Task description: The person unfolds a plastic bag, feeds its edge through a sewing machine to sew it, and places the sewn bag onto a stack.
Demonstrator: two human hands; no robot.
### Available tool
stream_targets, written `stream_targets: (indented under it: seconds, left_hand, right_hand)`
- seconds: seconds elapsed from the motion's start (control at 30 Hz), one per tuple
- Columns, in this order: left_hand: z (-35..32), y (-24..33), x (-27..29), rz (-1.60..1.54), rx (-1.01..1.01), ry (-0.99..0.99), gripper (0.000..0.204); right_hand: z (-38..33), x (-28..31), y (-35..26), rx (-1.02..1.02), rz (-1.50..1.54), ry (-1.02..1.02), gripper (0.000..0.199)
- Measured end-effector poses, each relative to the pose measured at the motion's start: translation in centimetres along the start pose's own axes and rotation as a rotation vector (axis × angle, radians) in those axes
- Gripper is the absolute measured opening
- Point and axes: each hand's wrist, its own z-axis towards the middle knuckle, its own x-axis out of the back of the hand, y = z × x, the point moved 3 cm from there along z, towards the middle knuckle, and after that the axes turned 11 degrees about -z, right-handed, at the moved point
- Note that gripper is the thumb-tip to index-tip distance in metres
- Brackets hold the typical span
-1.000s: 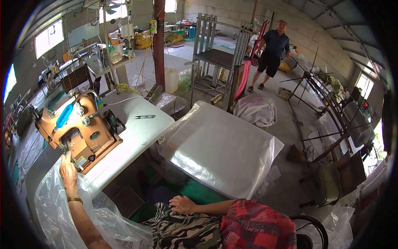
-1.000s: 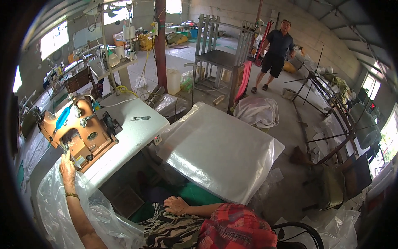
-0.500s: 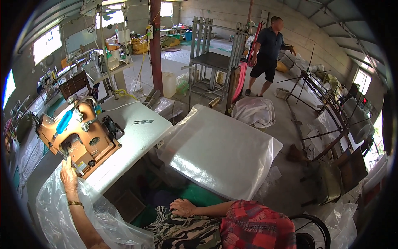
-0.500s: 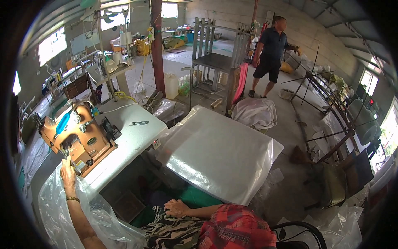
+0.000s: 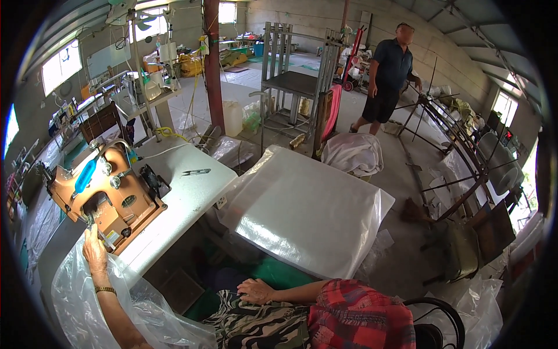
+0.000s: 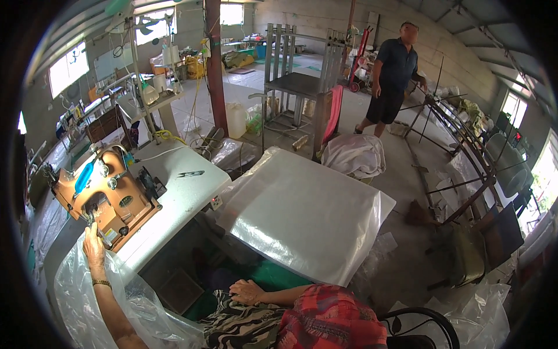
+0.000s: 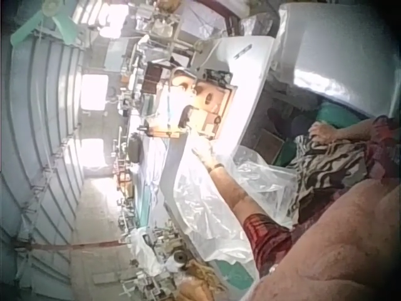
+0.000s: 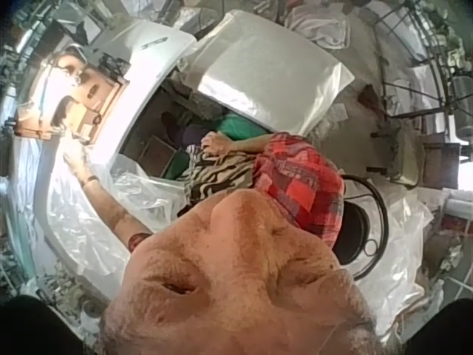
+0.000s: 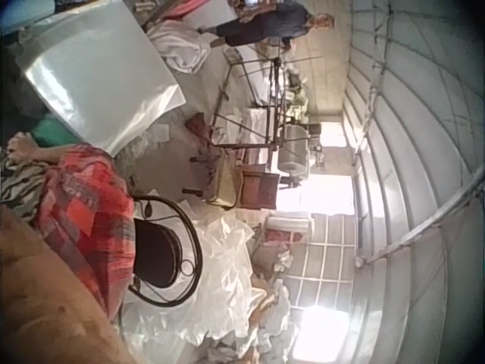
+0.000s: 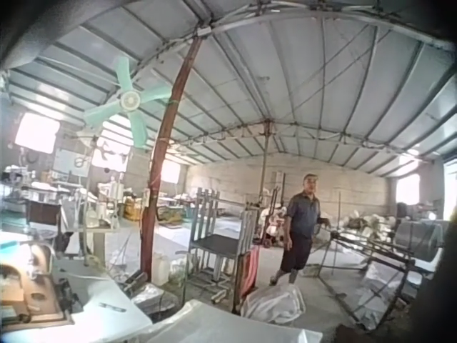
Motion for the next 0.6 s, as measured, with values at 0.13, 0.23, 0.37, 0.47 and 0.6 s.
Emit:
stream_targets:
  seconds: [0.13,0.23,0.37,0.47,0.6]
  left_hand:
    - [0.1,0.0,-0.1,0.031,0.007,0.001,0.039]
    - [0.0,0.6,0.1,0.014,0.006,-0.001,0.038]
    - [0.1,0.7,0.2,0.026,0.008,-0.001,0.039]
    - [0.1,0.6,0.2,0.024,0.014,-0.011,0.041]
    - [0.0,0.6,0.3,0.021,0.006,0.002,0.042]
  right_hand:
    - [0.0,0.4,-0.1,-0.021,0.028,-0.083,0.04]
    - [-0.1,0.4,-0.1,-0.012,0.013,-0.076,0.04]
    - [-0.1,0.4,0.0,0.002,0.019,-0.068,0.04]
    - [-0.1,0.4,-0.1,-0.009,0.023,-0.068,0.04]
    - [0.1,0.0,0.1,-0.013,0.016,-0.062,0.039]
